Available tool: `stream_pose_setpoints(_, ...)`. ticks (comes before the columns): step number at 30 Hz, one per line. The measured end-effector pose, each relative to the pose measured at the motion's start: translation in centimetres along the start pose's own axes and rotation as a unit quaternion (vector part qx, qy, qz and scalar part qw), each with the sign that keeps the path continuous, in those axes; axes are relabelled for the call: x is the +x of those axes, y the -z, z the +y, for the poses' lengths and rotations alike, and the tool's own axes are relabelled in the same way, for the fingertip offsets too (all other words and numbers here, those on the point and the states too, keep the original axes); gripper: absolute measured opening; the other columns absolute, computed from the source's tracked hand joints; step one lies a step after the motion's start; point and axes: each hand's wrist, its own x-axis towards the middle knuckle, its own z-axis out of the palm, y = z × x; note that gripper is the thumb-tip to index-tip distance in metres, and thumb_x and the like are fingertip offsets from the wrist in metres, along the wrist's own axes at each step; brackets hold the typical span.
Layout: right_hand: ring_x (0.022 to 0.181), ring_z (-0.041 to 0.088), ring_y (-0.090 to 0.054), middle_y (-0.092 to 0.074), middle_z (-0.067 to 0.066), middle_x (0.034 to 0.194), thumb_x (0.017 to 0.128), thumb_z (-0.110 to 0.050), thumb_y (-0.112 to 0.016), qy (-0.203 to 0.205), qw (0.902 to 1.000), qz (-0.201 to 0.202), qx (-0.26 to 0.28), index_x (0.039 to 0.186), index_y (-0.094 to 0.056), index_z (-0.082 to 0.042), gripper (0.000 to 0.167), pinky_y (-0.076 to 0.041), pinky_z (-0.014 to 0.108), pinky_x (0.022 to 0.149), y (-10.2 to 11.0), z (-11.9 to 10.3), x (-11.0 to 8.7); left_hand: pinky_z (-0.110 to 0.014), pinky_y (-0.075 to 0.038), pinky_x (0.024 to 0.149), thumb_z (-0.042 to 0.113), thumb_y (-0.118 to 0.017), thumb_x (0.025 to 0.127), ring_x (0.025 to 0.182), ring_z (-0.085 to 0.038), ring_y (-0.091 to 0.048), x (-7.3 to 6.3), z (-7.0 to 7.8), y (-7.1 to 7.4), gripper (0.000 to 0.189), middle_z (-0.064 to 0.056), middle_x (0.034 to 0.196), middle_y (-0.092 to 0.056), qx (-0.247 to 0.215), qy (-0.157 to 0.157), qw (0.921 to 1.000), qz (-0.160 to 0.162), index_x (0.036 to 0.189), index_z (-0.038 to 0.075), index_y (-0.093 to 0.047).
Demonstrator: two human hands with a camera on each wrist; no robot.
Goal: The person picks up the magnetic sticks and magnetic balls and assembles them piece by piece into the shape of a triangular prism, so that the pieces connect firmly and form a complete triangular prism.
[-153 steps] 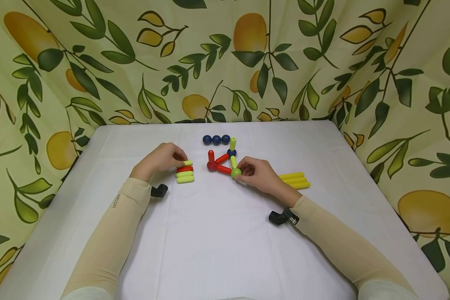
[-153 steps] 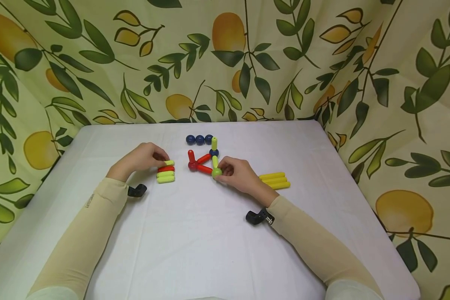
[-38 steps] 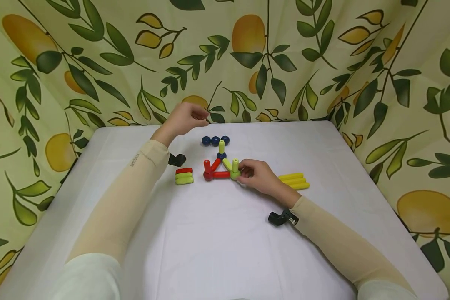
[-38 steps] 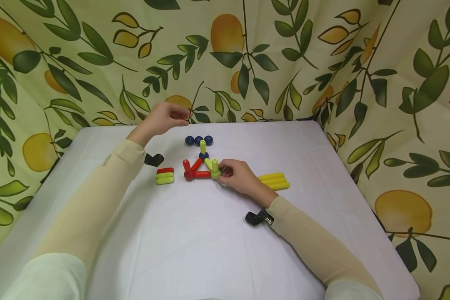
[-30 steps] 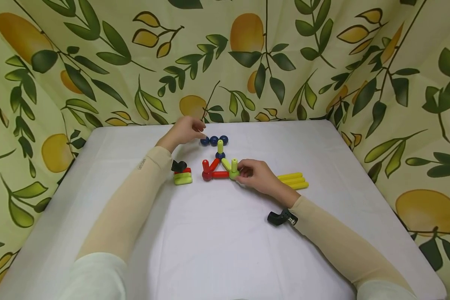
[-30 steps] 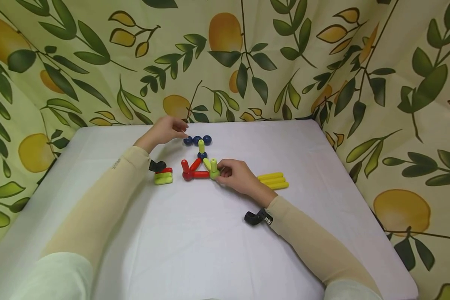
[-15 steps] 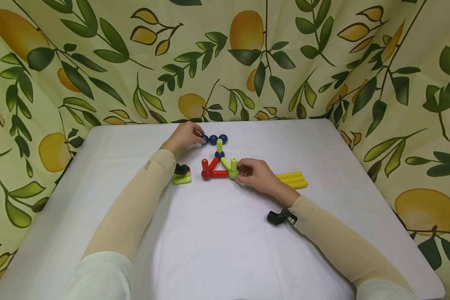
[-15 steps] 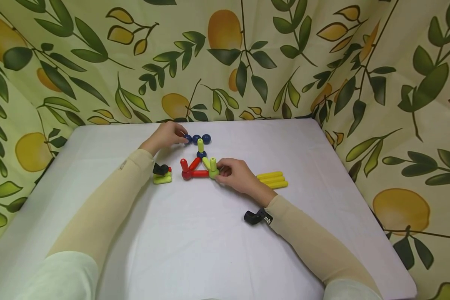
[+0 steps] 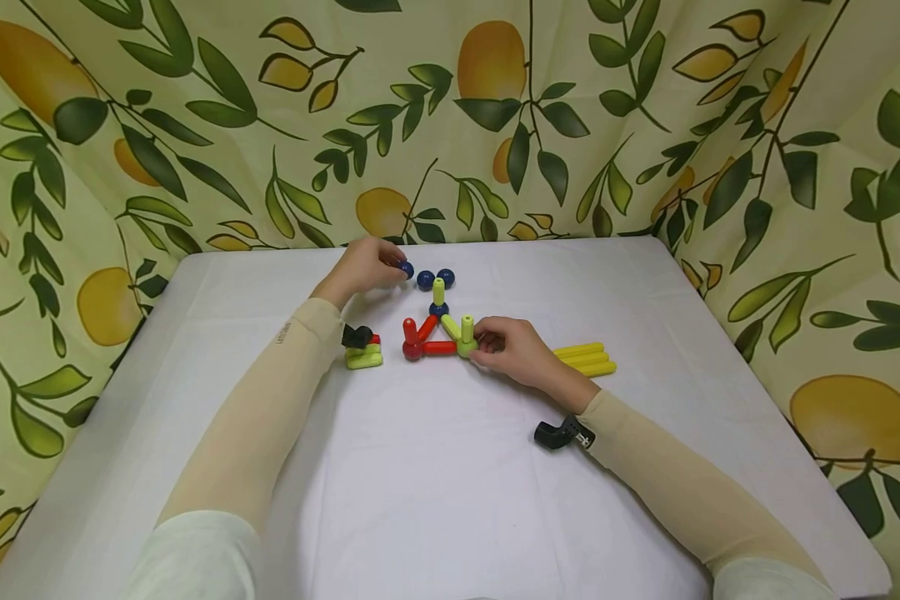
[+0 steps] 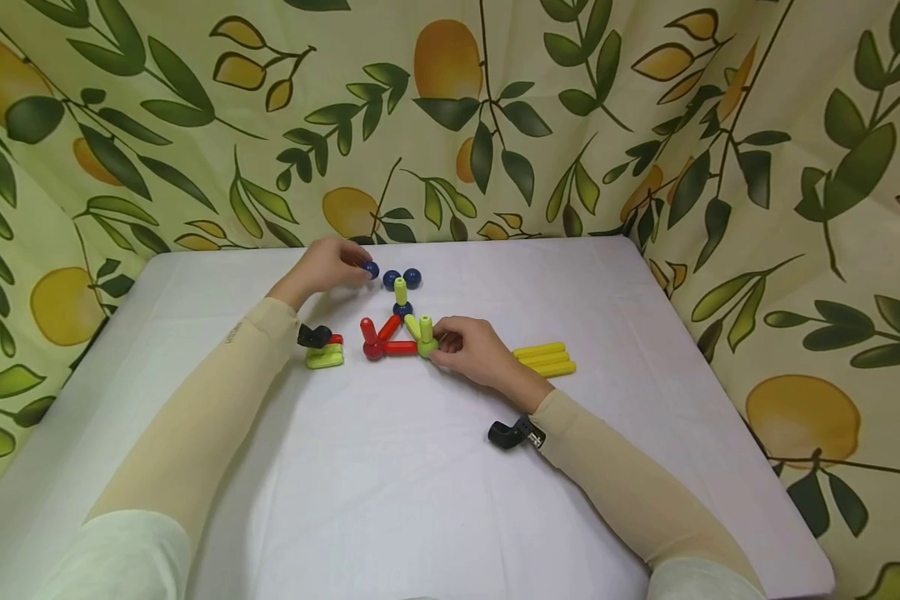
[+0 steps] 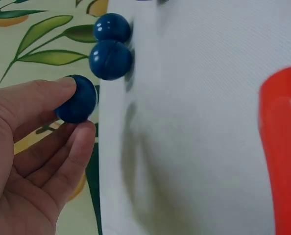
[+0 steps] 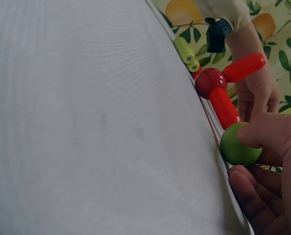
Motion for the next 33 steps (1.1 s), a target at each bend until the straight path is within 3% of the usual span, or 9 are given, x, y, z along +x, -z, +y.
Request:
stream_pose_setpoints(10,0.087,0.020,-0.064,-0.072,0.001,0.099,0.093,-0.012,-0.087,-0.009,0.9999,-0.002,-0.005,0.115,-0.078,-0.009,0.024,-0.057,0.033,0.080,0.0,-0.1,-0.1,-0.045,-0.054,0.100,0.016,-0.083,0.098,0.112,-0.029,-0.065,-0.6,2.5,0.2,0.033,-0.012,0.122,-0.074,-0.042,-0.068,0.9966,0.016,0.129,0.006,-0.077)
stream_pose_setpoints(18,0.088,0.020,-0.065,-0.072,0.001,0.101,0.094,-0.013,-0.086,-0.010,0.9999,-0.005,-0.007,0.117,-0.078,-0.009,0.025,-0.058,0.035,0.081,-0.1,-0.1,0.0,-0.042,-0.056,0.100,0.012,-0.082,0.098,0.110,-0.029,-0.067,-1.6,5.1,0.2,0.034,-0.013,0.122,-0.074,-0.056,-0.115,0.9917,-0.005,0.130,0.003,-0.076)
stream_pose_setpoints(25,0.087,0.019,-0.065,-0.072,0.000,0.099,0.094,-0.014,-0.087,0.001,1.0000,-0.002,-0.008,0.116,-0.078,-0.009,0.024,-0.058,0.034,0.080,0.0,0.1,0.1,-0.040,-0.057,0.100,0.010,-0.083,0.097,0.110,-0.028,-0.070,-2.0,6.7,0.3,0.034,-0.013,0.122,-0.076,-0.056,-0.133,0.9894,-0.015,0.130,0.003,-0.077)
stream_pose_setpoints(33,0.085,0.019,-0.064,-0.072,0.000,0.097,0.093,-0.013,-0.087,0.000,1.0000,-0.002,-0.004,0.115,-0.078,-0.009,0.023,-0.057,0.034,0.078,0.0,0.1,0.1,-0.041,-0.059,0.097,0.007,-0.084,0.096,0.106,-0.027,-0.071,-2.3,6.6,-0.1,0.031,-0.012,0.119,-0.077,-0.067,-0.137,0.9880,-0.026,0.126,0.003,-0.078)
